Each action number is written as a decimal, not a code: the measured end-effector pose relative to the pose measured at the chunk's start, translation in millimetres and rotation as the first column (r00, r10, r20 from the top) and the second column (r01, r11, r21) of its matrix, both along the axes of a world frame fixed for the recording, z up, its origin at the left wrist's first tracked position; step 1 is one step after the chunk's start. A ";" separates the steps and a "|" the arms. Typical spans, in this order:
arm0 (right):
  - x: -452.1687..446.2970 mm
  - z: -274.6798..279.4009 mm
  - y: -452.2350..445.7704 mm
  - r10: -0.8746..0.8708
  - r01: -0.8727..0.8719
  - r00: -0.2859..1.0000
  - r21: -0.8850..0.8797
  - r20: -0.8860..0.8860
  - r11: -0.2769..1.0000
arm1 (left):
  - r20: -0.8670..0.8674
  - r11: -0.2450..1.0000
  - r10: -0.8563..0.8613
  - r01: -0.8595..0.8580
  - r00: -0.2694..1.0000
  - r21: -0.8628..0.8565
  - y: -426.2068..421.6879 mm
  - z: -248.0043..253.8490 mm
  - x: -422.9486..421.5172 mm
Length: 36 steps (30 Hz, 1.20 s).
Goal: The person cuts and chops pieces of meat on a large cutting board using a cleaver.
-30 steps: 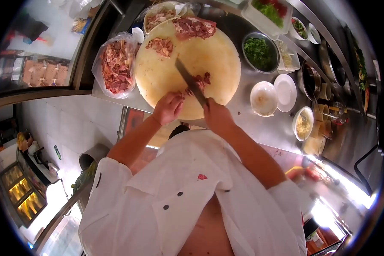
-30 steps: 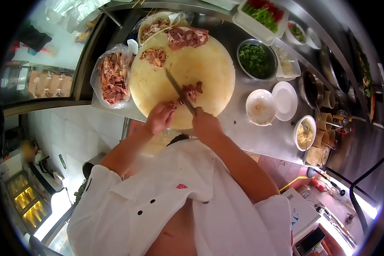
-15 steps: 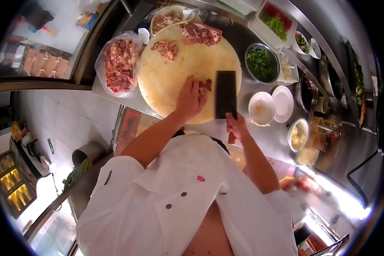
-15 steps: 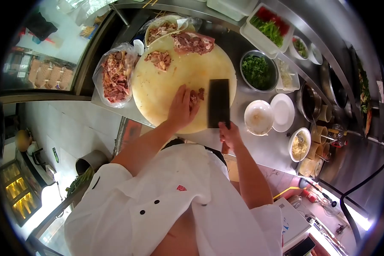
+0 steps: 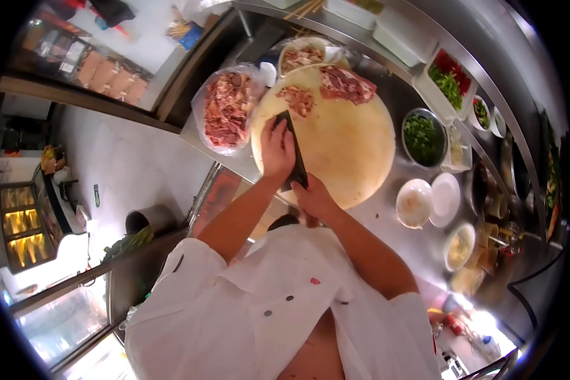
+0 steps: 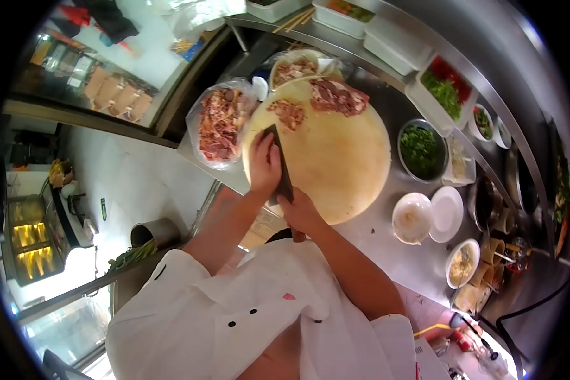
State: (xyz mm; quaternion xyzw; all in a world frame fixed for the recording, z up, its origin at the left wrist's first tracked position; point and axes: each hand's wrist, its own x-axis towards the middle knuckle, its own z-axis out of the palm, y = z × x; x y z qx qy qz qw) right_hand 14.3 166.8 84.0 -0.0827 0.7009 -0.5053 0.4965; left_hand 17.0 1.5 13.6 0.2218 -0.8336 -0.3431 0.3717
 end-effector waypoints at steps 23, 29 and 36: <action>18.1 14.0 214.4 -0.292 0.418 0.888 0.357 -0.355 0.835 | 0.313 0.800 -0.540 0.592 0.781 -0.097 -94.8 16.4 -37.0; 39.8 -8.5 211.8 -0.307 0.452 0.866 0.358 -0.395 0.817 | 0.367 0.877 -0.334 0.429 0.868 -0.216 -63.5 -11.2 -86.6; 49.6 -30.0 229.7 -0.139 0.363 0.834 0.341 -0.534 0.867 | 0.221 0.927 -0.359 0.374 0.907 -0.030 -69.2 -19.1 -85.3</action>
